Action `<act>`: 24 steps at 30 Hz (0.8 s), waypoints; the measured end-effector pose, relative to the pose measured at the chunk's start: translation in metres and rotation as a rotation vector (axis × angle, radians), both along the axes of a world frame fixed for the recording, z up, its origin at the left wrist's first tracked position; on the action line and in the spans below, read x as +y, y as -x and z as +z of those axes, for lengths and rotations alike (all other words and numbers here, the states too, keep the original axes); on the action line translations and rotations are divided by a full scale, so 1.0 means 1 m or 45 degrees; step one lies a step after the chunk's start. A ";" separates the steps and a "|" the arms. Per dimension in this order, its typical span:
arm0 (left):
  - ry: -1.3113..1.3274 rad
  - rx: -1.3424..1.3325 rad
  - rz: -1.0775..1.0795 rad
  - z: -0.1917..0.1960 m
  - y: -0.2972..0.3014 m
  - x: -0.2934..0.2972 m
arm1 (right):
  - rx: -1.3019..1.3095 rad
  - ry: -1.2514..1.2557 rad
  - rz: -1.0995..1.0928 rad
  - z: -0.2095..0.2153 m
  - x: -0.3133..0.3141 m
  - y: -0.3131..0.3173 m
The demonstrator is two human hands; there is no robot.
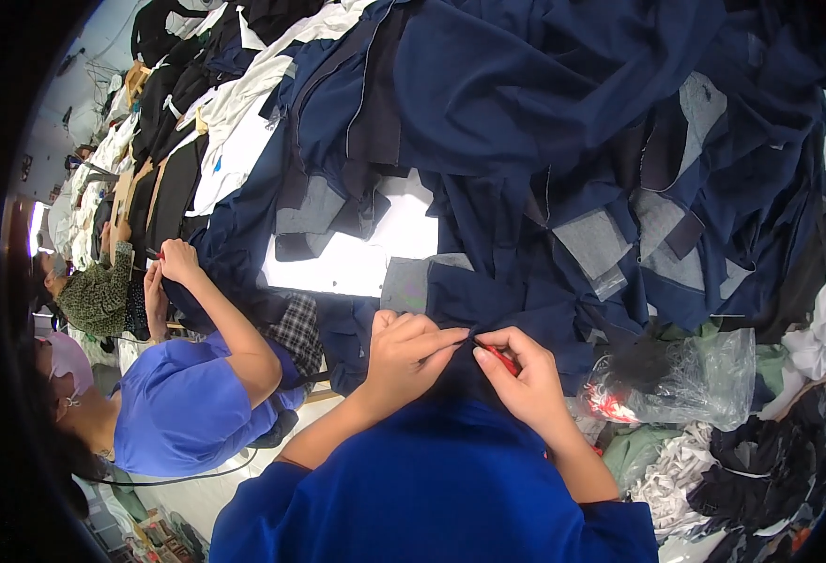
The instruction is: The recorder uses thread snips to trim excess threads and inspect fabric pieces on a garment factory work table.
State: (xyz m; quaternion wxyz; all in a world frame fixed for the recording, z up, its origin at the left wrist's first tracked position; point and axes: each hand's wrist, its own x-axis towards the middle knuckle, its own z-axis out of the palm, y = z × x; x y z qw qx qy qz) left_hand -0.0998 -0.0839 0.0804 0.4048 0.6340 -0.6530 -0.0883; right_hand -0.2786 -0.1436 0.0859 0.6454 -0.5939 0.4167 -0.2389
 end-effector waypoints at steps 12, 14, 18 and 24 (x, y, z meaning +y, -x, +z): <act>-0.309 0.502 -0.103 0.001 -0.007 -0.003 | 0.104 0.361 0.042 0.010 -0.006 -0.004; -0.457 0.700 -0.142 0.001 -0.008 -0.004 | 0.065 0.389 0.020 0.008 -0.005 -0.006; -0.490 1.183 -0.174 0.000 -0.008 -0.003 | 0.045 0.277 0.041 0.012 -0.003 -0.003; -0.506 1.278 -0.181 0.000 -0.009 -0.005 | -0.006 0.233 0.018 0.009 -0.001 -0.009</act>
